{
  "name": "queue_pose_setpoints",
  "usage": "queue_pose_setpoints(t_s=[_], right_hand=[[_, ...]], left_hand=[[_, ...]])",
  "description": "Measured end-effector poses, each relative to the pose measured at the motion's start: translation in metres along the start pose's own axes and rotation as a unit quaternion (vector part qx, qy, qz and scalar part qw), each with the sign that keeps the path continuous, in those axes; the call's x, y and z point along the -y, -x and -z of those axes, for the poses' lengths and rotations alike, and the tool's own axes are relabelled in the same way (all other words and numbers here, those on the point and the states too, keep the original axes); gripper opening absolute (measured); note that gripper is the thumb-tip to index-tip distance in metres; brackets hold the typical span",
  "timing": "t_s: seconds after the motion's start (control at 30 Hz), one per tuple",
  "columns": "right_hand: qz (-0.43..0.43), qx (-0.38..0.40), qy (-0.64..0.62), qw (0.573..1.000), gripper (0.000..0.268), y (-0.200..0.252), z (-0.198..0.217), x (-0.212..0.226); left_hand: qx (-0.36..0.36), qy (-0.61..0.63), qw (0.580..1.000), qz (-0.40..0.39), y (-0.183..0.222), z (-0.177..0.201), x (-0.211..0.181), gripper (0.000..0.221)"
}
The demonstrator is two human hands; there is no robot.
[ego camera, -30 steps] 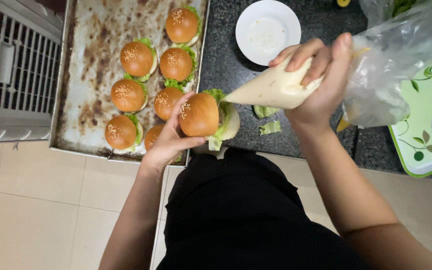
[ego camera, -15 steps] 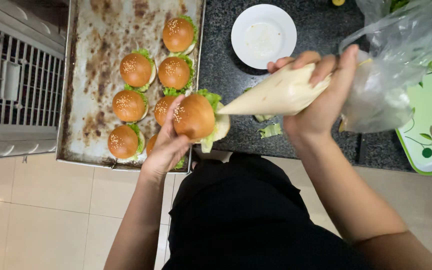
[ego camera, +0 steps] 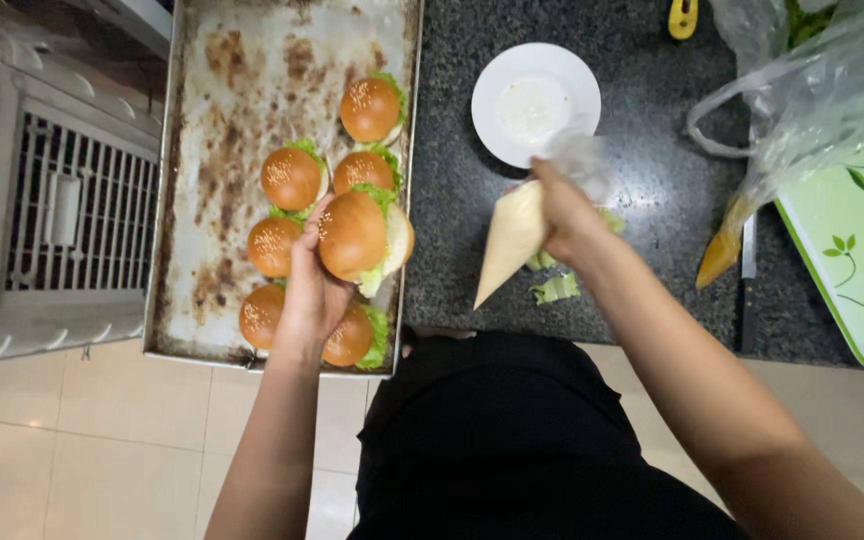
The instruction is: The person assembles burgers on a baking sheet by placing lettuce, pre-cooked meat patties, and sauce onto burger buns, then packages the remaining ingredients into plastic bags and moves a tray.
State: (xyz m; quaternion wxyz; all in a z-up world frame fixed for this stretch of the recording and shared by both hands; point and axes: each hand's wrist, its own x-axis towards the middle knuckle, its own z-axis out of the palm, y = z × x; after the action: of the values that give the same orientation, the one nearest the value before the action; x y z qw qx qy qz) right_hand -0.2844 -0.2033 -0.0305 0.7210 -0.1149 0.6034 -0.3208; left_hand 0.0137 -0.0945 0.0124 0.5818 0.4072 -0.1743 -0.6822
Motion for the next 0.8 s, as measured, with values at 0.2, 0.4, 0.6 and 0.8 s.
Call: queue_pose_setpoints(t_s=[0.2, 0.4, 0.6, 0.8], right_hand=[[0.112, 0.070, 0.188, 0.973, 0.056, -0.117, -0.037, -0.039], [0.461, -0.141, 0.484, 0.730, 0.069, -0.168, -0.054, -0.089], [0.512, -0.147, 0.494, 0.687, 0.078, -0.108, -0.043, -0.096], [0.462, -0.076, 0.520, 0.714, 0.082, -0.082, -0.032, -0.092]], left_hand=[[-0.029, -0.003, 0.999, -0.016, -0.047, 0.031, -0.024, 0.056], [-0.069, 0.003, 0.996, -0.052, -0.109, 0.075, -0.040, 0.058], [-0.182, -0.104, 0.977, -0.034, -0.195, 0.098, -0.067, 0.059], [-0.225, -0.282, 0.921, -0.147, -0.322, 0.162, -0.024, 0.060]])
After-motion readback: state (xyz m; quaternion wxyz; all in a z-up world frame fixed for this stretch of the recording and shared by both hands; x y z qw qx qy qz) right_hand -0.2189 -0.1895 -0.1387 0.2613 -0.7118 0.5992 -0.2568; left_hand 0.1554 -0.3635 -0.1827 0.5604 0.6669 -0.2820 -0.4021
